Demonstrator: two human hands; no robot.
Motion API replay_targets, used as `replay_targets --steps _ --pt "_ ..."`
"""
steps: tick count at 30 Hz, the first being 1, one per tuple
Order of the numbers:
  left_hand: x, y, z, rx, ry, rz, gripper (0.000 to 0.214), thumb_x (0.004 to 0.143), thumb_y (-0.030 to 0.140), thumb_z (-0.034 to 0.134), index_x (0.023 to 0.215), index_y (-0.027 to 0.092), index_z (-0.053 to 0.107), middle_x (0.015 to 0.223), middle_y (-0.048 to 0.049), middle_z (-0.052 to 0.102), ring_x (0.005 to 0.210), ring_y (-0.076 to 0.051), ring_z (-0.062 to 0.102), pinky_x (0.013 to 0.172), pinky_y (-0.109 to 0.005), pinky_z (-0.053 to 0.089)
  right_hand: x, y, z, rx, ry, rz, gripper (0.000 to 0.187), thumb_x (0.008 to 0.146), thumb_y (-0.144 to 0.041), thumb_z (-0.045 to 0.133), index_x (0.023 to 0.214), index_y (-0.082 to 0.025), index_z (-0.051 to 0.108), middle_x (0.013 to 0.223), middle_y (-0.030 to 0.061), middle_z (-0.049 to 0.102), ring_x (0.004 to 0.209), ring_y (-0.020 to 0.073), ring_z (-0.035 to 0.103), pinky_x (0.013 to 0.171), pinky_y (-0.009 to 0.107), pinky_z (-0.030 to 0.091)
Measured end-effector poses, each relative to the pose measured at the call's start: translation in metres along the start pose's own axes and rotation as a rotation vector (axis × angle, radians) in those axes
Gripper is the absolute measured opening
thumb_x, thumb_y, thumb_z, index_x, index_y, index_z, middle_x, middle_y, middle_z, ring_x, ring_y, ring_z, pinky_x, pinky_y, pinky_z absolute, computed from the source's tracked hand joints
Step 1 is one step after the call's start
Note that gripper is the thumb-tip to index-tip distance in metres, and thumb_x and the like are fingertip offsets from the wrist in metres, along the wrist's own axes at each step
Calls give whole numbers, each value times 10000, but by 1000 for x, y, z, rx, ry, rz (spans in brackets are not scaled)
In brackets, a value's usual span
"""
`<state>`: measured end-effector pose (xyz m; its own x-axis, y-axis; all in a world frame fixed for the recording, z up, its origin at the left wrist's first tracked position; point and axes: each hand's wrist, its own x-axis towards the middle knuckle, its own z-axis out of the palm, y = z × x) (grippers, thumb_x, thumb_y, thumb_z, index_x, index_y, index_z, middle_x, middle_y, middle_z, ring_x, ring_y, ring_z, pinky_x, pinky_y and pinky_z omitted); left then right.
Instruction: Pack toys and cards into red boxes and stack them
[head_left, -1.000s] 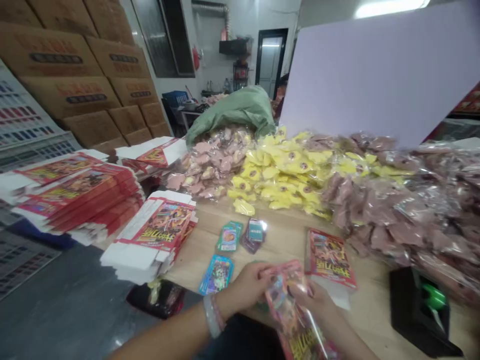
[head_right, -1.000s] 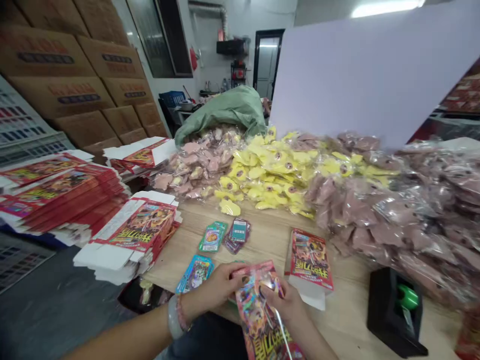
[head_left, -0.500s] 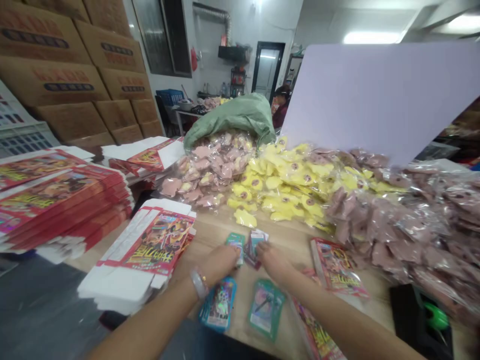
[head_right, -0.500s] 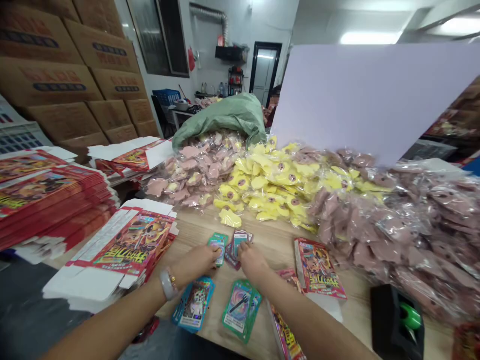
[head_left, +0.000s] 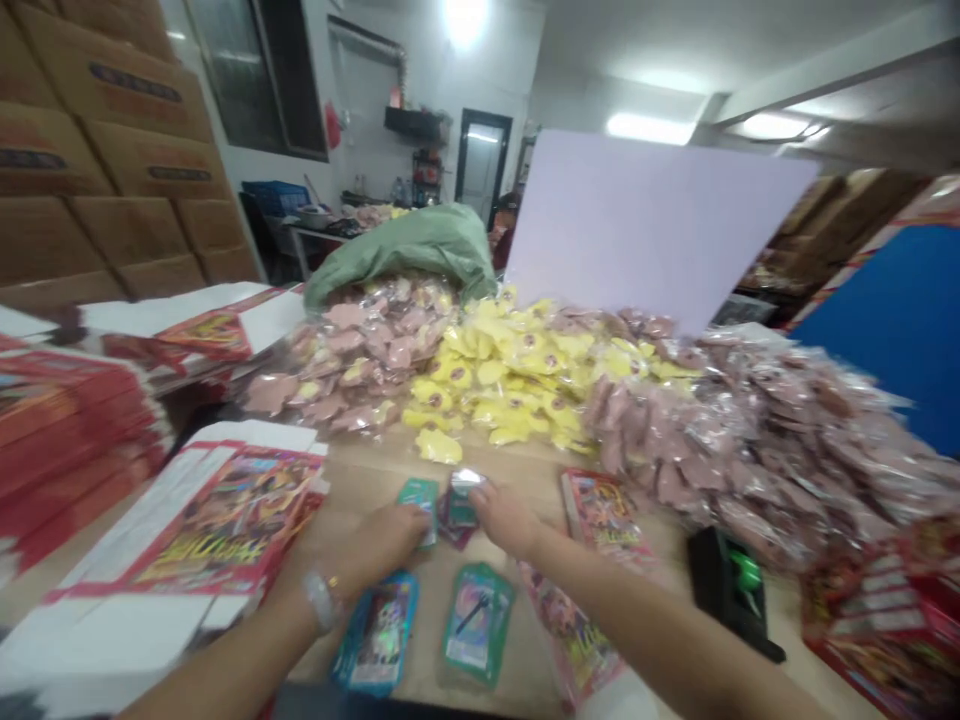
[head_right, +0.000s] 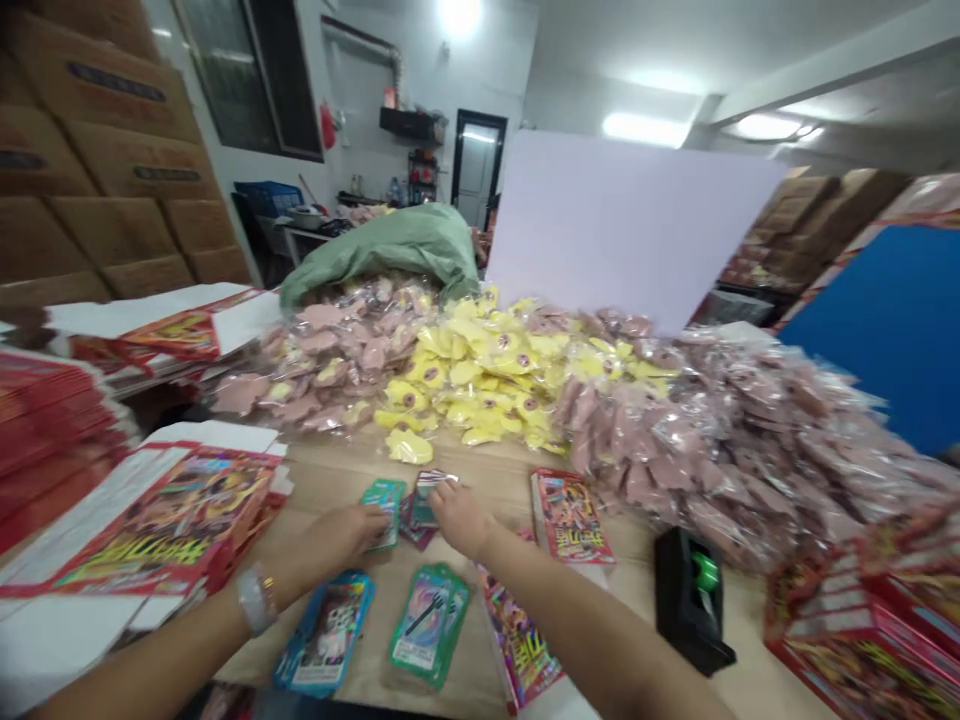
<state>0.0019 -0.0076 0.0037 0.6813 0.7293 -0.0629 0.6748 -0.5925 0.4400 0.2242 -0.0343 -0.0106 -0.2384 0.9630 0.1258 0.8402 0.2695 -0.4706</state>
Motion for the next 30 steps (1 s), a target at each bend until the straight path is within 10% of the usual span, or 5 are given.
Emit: replay_targets --steps 5,11,15,20,30 --pt "25 71 24 -358 265 -135 450 905 321 212 1062 125 586 950 -105 665 862 -227 617 716 -341 496 -48 -16 -27 305 452 413 323 918 -299 178 943 -148 462 818 72 591 749 164 563 630 282 465" --pt "50 185 76 -819 -181 216 442 891 425 321 1167 171 554 1084 -108 630 952 -217 607 762 -322 517 -182 33 -99 803 450 681 397 803 -481 426 941 -150 595 782 84 667 702 222 627 620 332 493" --pt "72 187 82 -369 -405 634 460 783 271 566 1234 299 481 1372 -63 400 1280 -276 316 1048 -484 243 -189 122 -200 -81 933 748 365 839 -387 385 1086 -211 590 1088 87 626 1029 252 548 864 357 420" --pt "99 196 91 83 -481 991 725 689 147 642 1332 300 343 1369 -138 380 1243 -348 359 1041 -540 218 -119 213 -234 -325 582 723 386 772 -204 510 1137 -81 545 1243 211 501 1174 337 407 925 449 341" --pt "95 232 33 -71 -146 462 976 605 392 663 1395 194 125 1381 -132 304 1235 -290 316 1039 -428 264 -141 219 -280 -270 520 747 260 824 -220 450 995 -84 591 889 187 637 873 280 586 762 418 420"
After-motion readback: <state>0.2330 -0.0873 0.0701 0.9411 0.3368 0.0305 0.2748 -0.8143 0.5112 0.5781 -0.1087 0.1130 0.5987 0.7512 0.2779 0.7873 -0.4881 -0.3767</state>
